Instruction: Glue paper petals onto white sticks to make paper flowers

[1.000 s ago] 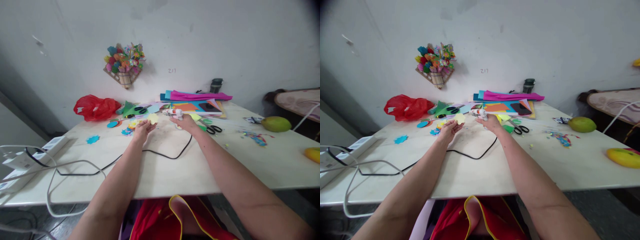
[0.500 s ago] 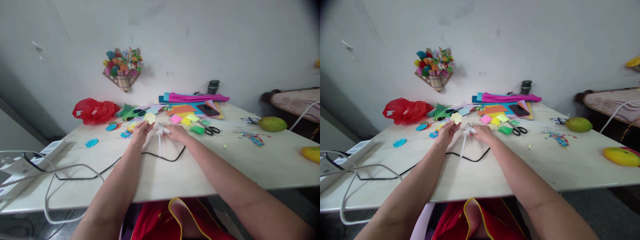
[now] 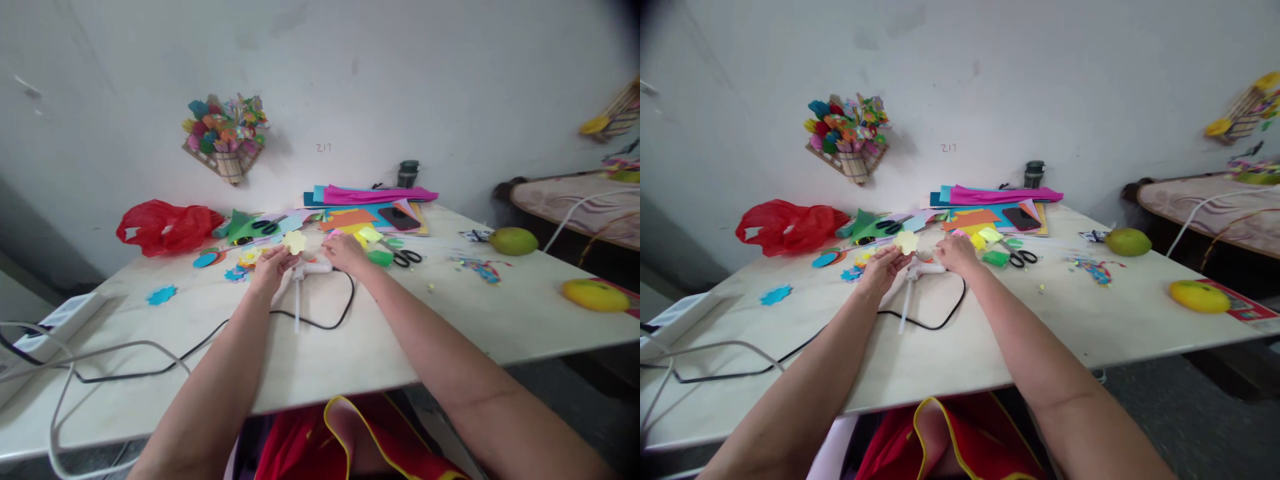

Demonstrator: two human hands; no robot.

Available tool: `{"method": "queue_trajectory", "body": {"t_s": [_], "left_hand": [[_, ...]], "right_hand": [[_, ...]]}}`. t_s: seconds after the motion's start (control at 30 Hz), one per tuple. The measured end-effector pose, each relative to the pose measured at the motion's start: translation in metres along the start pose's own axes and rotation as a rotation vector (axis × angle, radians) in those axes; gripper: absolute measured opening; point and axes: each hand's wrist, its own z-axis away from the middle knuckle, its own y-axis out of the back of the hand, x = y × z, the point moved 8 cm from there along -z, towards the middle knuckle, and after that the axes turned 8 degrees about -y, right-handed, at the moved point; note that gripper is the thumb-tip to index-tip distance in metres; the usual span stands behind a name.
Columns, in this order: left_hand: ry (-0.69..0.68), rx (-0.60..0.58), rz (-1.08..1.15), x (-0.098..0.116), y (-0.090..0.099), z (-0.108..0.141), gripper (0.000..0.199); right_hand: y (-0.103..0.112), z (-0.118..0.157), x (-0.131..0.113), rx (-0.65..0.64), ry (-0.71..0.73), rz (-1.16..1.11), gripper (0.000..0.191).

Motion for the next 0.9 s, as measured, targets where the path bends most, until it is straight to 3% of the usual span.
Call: {"method": "queue_trajectory", "body": {"t_s": [0.13,0.23,0.57,0.8,0.9], "left_hand": [[0.023,-0.012,-0.029,-0.003,-0.002,0.001,0.019],[0.030,-0.012,-0.045,-0.004,-0.003,0.001,0.020],[0.055,-0.028,-0.067,-0.005,-0.007,0.003,0.022],[0.059,-0.044,-0.086,-0.007,-0.007,0.003,0.024],[0.062,-0.065,-0.089,-0.008,-0.008,0.003,0.023]], "right_hand": [[0.000,-0.005,0.053,-0.005,-0.219,0.080,0.034],[-0.009,-0.004,0.070,-0.006,-0.255,0.099,0.033],[-0.027,-0.001,0.059,0.054,-0.104,0.124,0.027],[-0.020,-0.002,0.056,0.081,-0.114,0.030,0.019],[-0.016,-0.005,0.061,0.113,-0.185,-0.092,0.020]]}}
